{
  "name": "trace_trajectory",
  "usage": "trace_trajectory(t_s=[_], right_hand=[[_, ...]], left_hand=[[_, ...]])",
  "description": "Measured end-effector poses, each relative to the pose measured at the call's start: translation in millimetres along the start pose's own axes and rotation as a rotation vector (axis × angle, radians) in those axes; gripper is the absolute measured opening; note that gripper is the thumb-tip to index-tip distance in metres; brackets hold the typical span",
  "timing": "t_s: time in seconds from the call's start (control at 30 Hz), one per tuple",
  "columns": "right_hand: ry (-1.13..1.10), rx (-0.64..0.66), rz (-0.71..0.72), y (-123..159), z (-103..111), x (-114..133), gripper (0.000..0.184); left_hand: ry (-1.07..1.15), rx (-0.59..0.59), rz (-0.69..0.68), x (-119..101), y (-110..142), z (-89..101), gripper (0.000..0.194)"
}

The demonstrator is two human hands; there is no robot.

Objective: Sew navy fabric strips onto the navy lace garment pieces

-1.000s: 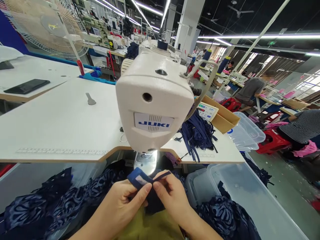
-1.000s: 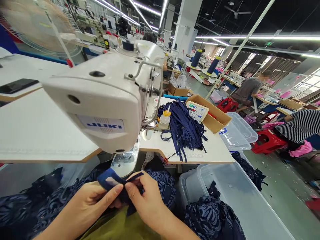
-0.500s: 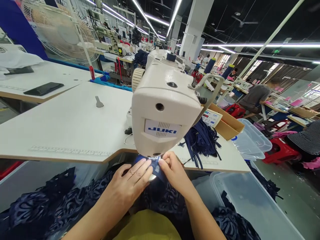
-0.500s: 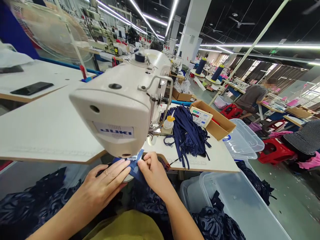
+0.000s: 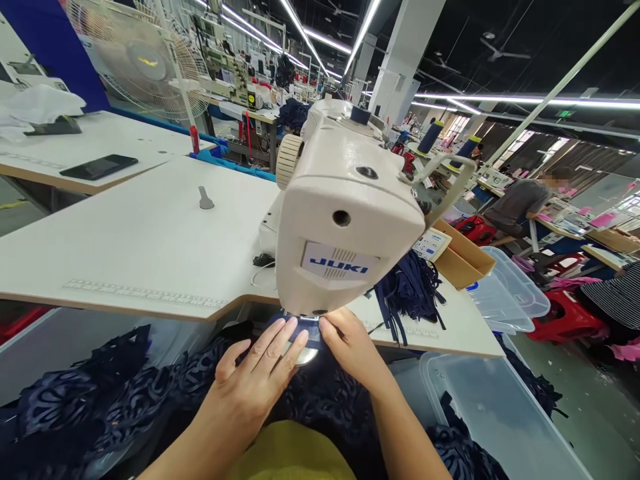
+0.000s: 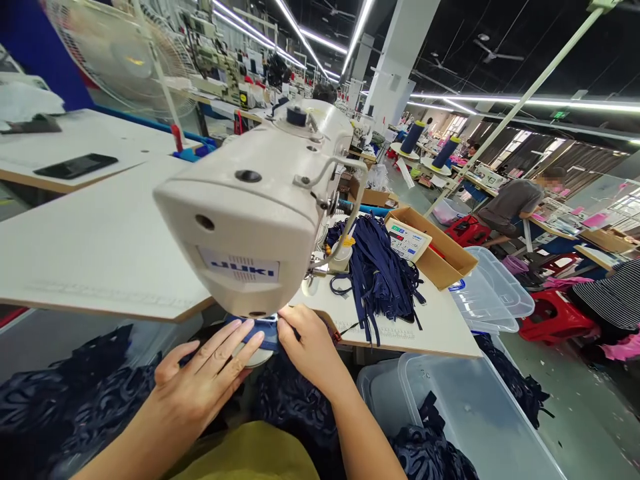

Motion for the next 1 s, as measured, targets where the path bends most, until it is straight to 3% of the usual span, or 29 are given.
trace_trajectory(t_s=[0.2, 0.43, 1.0], right_hand=[[0.079, -0.044, -0.016, 1.1, -1.5, -0.4, 0.020], [0.150, -0.089, -0.037, 1.2, -3.5, -4.8, 0.022], [0.128, -0.094, -0.030, 1.3, -4.4, -3.7, 0.023]], left_hand=[[-0.037, -0.010, -0.007, 1.3, 4.1, -8.0, 0.045], [0.078, -0.045, 0.096, -6.5, -3.5, 3.0, 0.044], [0.070, -0.093, 0.107, -8.2, -6.9, 4.9, 0.041]])
Point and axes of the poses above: each hand's wrist, its own y-axis away from the middle knuckle, its own z-axis out of the back of the hand, x = y × z, the point moved 5 cm from there along -y, towards the middle knuckle, and after that the axes turned 15 degrees about y, right-handed, at the moved point
